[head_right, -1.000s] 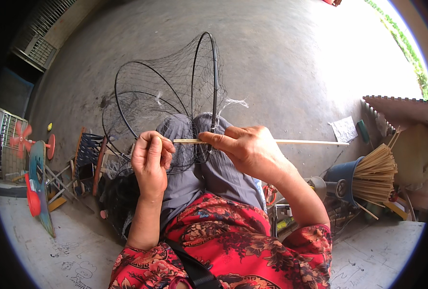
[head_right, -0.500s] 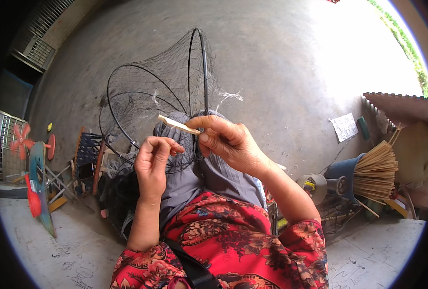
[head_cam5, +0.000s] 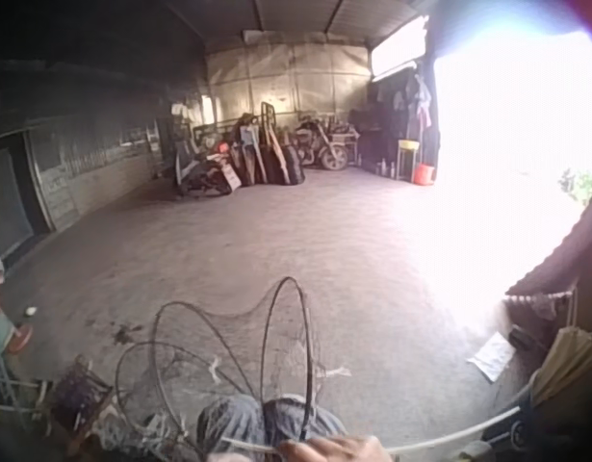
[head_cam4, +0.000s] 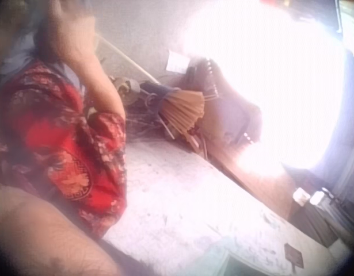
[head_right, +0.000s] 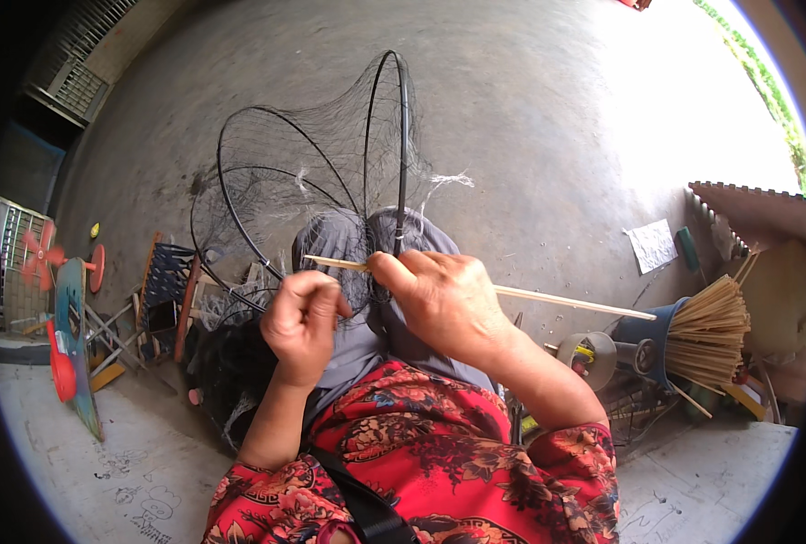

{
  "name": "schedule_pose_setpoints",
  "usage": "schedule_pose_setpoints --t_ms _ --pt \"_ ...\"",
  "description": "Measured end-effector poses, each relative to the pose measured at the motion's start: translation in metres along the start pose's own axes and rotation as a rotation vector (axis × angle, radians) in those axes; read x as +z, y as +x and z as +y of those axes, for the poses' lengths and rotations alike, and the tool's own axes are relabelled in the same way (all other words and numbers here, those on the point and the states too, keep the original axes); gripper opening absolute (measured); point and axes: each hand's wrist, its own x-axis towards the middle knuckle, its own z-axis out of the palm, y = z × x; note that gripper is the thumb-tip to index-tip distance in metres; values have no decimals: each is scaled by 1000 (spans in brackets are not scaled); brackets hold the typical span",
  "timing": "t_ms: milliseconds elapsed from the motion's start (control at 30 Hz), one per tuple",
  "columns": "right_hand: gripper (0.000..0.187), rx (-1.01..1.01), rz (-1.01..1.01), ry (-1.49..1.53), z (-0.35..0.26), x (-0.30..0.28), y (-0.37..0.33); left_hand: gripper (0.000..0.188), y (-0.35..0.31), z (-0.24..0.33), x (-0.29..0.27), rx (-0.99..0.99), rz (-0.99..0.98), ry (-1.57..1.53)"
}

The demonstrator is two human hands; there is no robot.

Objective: The person assembles a fish trap by threading mesh netting onto circular wire hoops and securing them with thin sticks.

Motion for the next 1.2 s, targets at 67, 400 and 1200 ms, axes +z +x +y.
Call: schedule_pose_setpoints --t_ms 67,400,1200 --pt "24 13 153 429 -20 16 12 9 -15 -9 11 -54 -94 -148" --pt "61 -301 204 234 -5 21 2 26 5 -42 -30 -411 34 -827" --pt "73 -118 -14 -71 0 -8 10 14 21 -36 -31 -423 98 -1299"
